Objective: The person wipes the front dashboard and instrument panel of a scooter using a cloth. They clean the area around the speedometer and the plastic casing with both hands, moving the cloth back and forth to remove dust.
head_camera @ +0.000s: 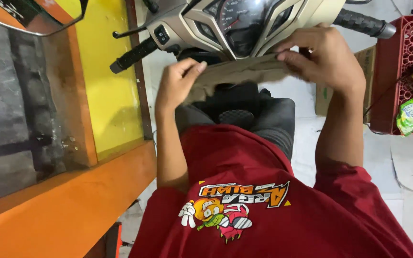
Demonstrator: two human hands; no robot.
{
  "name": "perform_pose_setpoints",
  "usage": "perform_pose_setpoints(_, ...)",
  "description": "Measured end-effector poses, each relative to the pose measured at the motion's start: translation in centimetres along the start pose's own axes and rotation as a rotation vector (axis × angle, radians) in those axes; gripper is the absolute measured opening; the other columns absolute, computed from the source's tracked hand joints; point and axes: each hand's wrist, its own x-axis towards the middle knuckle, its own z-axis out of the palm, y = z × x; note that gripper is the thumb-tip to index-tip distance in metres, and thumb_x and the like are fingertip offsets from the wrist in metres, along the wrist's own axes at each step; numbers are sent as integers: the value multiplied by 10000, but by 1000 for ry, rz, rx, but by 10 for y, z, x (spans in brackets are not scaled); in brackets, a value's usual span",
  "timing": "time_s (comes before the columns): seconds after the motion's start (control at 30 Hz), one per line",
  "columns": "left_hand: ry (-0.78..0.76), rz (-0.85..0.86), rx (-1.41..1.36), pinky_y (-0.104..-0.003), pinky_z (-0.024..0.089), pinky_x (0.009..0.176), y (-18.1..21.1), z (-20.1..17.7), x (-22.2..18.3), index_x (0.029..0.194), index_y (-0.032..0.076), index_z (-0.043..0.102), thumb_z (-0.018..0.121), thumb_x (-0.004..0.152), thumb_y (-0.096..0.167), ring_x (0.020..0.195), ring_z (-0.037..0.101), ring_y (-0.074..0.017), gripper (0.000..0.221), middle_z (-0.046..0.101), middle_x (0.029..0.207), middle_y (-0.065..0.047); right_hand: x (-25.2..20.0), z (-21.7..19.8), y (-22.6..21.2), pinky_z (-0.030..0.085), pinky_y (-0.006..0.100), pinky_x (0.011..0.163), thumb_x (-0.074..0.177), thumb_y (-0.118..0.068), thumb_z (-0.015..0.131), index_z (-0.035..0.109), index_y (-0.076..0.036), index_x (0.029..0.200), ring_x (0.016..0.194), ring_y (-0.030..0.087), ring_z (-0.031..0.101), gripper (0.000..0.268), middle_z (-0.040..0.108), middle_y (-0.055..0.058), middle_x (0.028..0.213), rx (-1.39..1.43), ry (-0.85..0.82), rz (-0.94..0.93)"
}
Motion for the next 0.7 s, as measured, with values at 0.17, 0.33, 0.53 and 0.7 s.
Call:
perform_pose_setpoints(0.17,486,312,323,-322,549,804,42,30,-8,1129,69,704,793,958,291,925,635,-191,294,657,986,-79,-11,33,-1,508,272,751,1158,-116,678,706,25,1054,780,86,609,177,687,42,853,269,149,193)
perform_pose_setpoints(0.33,207,491,-59,-410,542,1012,27,117,-20,1312,33,529,790,951,305,1191,610,-298,522,576,1277,-144,-2,78,-6,367,230,587,1150,-166,601,650,-17,1001,698,22,454,217,556,-73,794,795,63,461)
perform_pose_setpoints(0.53,133,433,-169,-383,538,1042,16,130,-27,1283,30,582,668,1023,145,1207,654,-311,296,621,1291,-141,-25,98,-16,380,198,580,1107,-151,599,634,-43,1109,694,13,505,114,630,-58,843,953,243,604)
perform_pose_setpoints(0.7,23,415,-177,-335,562,960,-19,130,-20,1148,52,664,653,1069,90,1089,713,-248,88,700,1160,-76,-40,94,-19,310,172,565,1109,-167,597,640,-65,1170,660,-5,387,126,503,-96,777,928,215,643)
